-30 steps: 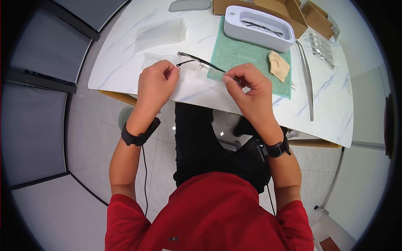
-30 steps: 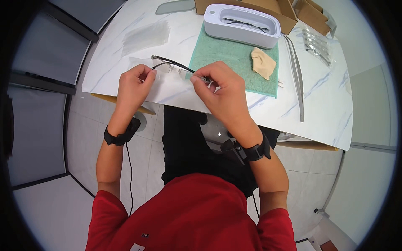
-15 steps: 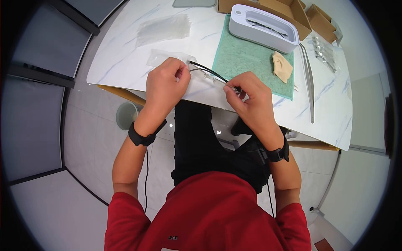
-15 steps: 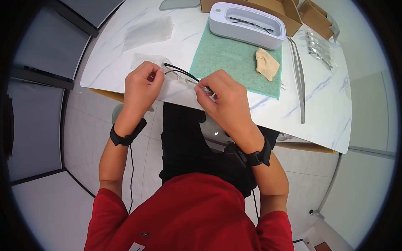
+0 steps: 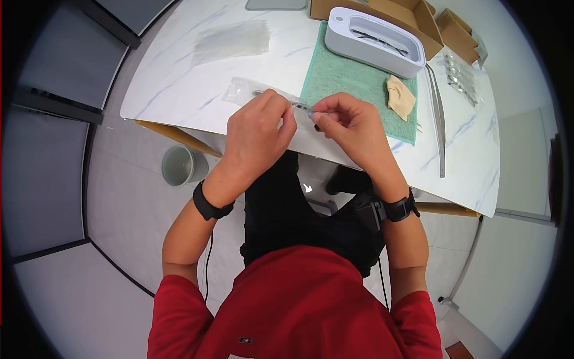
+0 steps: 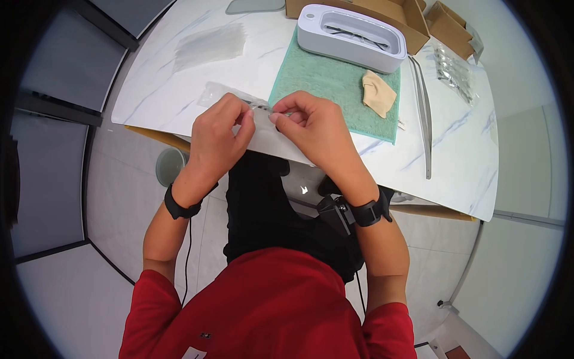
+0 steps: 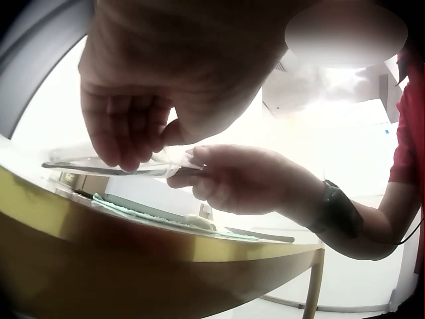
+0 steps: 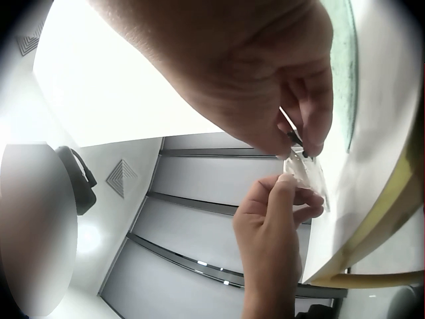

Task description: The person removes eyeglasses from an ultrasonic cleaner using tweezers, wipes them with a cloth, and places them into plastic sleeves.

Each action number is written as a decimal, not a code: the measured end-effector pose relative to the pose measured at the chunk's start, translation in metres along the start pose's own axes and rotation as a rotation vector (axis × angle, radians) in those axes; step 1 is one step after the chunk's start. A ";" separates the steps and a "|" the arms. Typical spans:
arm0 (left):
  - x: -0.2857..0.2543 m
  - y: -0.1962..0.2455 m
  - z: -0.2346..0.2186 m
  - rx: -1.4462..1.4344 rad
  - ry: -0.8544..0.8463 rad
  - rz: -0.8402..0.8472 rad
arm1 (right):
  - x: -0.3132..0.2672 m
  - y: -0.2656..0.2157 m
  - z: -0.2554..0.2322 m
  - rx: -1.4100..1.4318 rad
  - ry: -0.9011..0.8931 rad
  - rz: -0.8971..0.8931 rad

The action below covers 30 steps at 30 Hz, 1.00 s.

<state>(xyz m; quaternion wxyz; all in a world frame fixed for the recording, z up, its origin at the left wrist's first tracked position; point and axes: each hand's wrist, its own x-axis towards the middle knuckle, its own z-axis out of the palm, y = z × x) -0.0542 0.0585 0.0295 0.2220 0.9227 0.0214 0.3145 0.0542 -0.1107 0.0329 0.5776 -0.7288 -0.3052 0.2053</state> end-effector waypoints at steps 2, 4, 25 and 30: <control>0.001 0.003 0.001 -0.013 0.003 -0.007 | -0.001 -0.002 -0.002 0.008 -0.025 0.015; 0.002 0.004 0.001 -0.022 0.010 -0.020 | -0.001 -0.005 -0.005 0.014 -0.058 0.028; 0.002 0.023 0.016 -0.123 -0.003 0.109 | 0.018 0.018 -0.003 -0.091 -0.059 -0.082; 0.010 0.014 0.008 -0.135 0.064 0.136 | 0.018 0.012 -0.016 0.152 -0.069 0.057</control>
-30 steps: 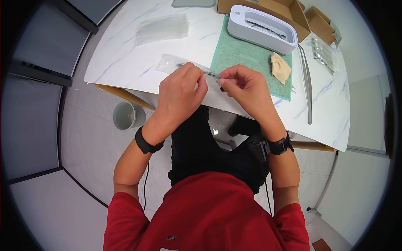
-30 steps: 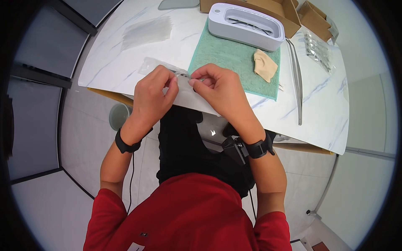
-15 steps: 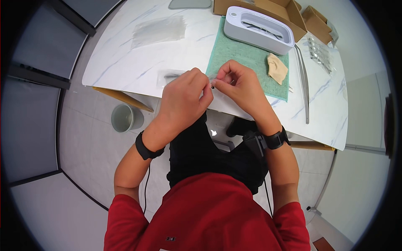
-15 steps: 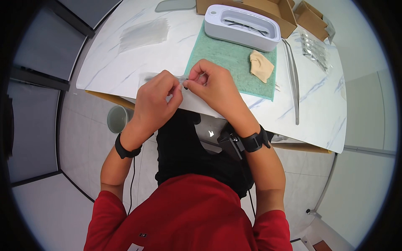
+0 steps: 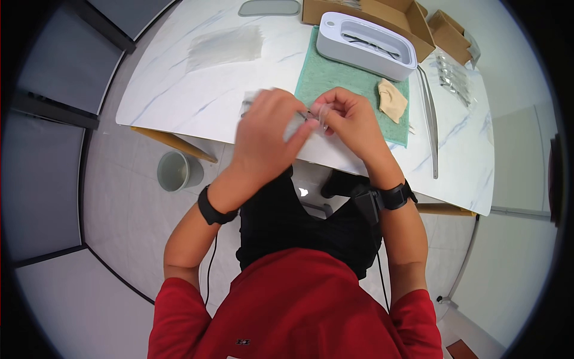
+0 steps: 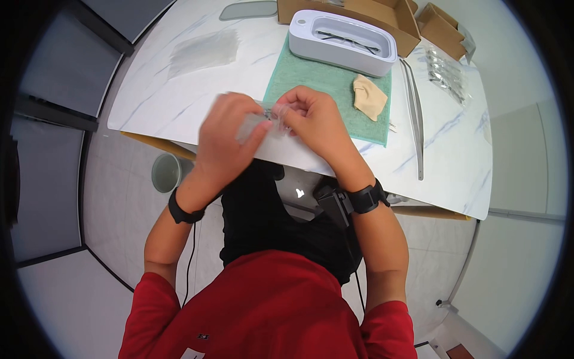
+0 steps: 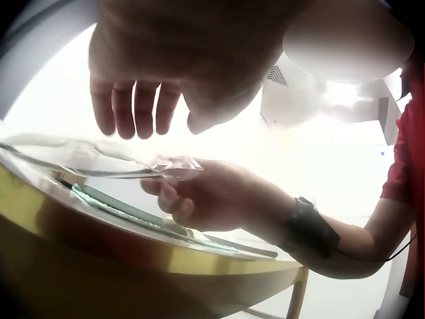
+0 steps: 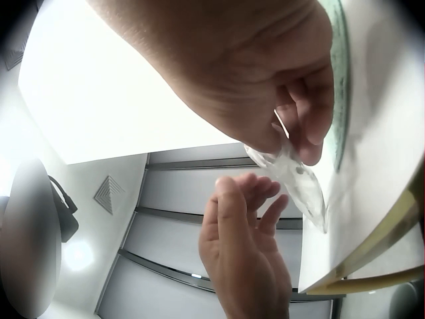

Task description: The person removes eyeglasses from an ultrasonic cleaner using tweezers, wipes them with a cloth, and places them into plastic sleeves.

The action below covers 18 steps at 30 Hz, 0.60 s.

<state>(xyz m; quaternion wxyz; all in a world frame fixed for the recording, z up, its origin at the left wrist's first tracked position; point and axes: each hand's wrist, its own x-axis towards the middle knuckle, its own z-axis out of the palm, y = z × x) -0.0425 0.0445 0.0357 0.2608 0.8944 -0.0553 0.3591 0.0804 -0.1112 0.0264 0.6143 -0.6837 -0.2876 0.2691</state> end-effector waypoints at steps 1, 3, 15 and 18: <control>0.001 -0.006 -0.003 -0.005 0.000 0.004 | 0.000 -0.001 -0.003 -0.003 0.006 -0.001; 0.002 -0.020 -0.011 0.038 0.052 -0.074 | -0.001 -0.004 -0.009 0.029 0.017 -0.001; 0.033 -0.030 -0.026 -0.221 -0.545 -0.181 | -0.009 -0.017 -0.030 -0.109 -0.160 -0.168; 0.039 -0.026 -0.020 -0.250 -0.699 -0.208 | -0.010 -0.017 -0.034 -0.088 -0.172 -0.199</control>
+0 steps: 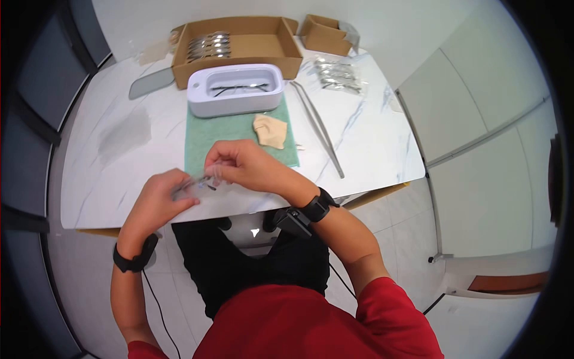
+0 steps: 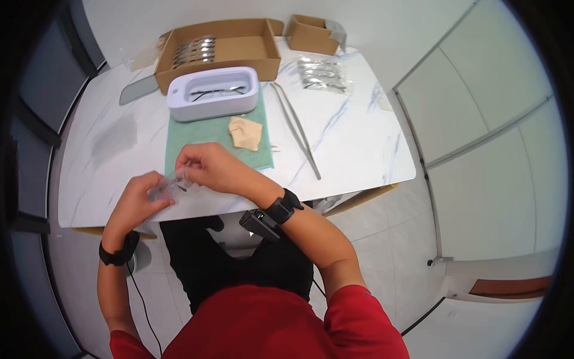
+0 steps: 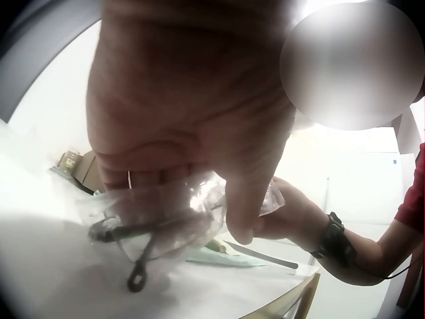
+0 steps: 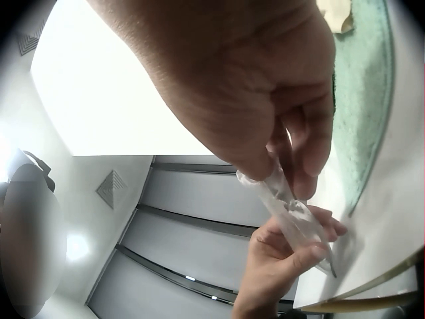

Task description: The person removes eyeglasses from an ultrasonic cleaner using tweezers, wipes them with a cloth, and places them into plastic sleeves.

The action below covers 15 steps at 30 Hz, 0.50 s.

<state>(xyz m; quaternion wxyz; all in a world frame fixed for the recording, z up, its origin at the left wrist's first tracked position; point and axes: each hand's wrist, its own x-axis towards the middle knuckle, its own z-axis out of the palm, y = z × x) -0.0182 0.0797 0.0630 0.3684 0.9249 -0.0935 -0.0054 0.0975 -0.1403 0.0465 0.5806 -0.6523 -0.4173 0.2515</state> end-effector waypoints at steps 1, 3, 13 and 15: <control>0.002 0.005 0.000 -0.026 0.002 -0.057 | -0.002 -0.003 -0.005 0.026 -0.037 0.082; 0.002 0.007 0.004 -0.086 0.047 -0.095 | -0.006 -0.009 -0.011 0.121 -0.024 0.128; 0.021 0.034 0.025 -0.081 0.095 -0.069 | -0.039 -0.028 -0.028 -0.173 0.146 0.108; 0.026 0.040 0.028 -0.071 0.049 -0.106 | -0.043 -0.024 -0.035 -0.081 0.160 0.149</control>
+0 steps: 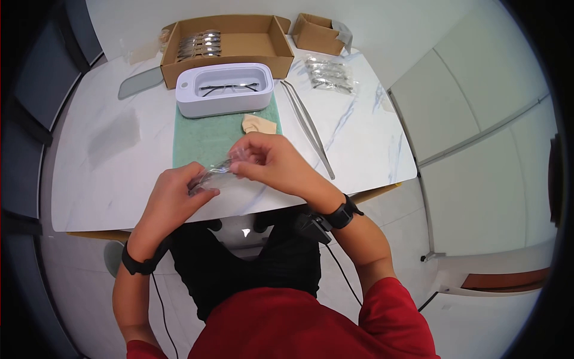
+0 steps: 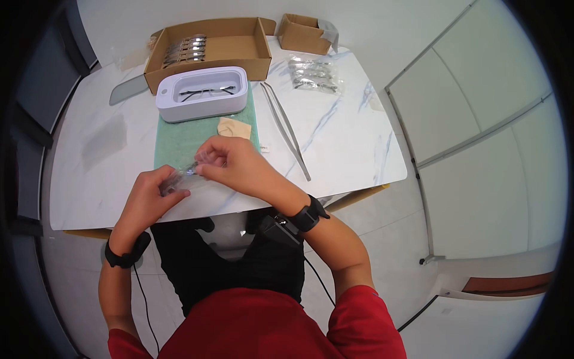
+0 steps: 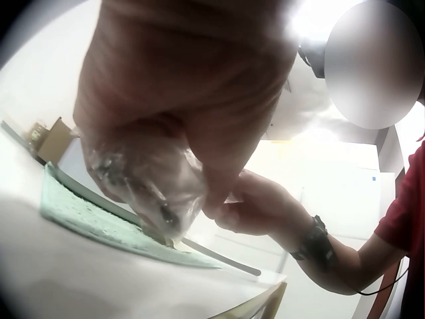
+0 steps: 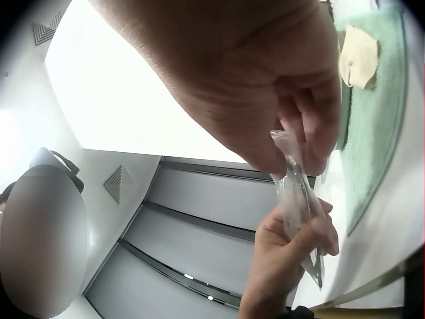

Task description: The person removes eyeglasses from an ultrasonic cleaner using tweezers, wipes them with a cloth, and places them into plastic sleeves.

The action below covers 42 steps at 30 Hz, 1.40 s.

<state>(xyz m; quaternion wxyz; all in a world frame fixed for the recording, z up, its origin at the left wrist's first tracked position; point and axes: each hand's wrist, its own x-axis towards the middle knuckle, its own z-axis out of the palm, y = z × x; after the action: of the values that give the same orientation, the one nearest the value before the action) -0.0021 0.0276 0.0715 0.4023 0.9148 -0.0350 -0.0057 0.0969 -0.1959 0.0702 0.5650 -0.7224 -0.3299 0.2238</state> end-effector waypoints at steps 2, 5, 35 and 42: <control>0.003 0.008 0.003 -0.046 -0.002 0.003 | -0.007 -0.005 -0.011 0.086 0.031 0.062; 0.003 0.008 0.012 -0.103 0.092 0.089 | -0.021 -0.016 -0.044 0.062 0.111 0.071; -0.219 -0.091 0.096 0.487 -0.377 -0.088 | -0.019 0.124 -0.308 -0.114 0.920 0.471; -0.212 -0.087 0.098 0.565 -0.247 -0.029 | -0.007 0.136 -0.312 -0.440 0.950 0.489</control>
<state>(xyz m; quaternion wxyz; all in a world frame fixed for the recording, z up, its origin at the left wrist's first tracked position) -0.2122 0.0284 -0.0626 0.1246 0.9832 -0.0706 -0.1129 0.3399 -0.4296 0.0206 0.4195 -0.8994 0.0979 -0.0749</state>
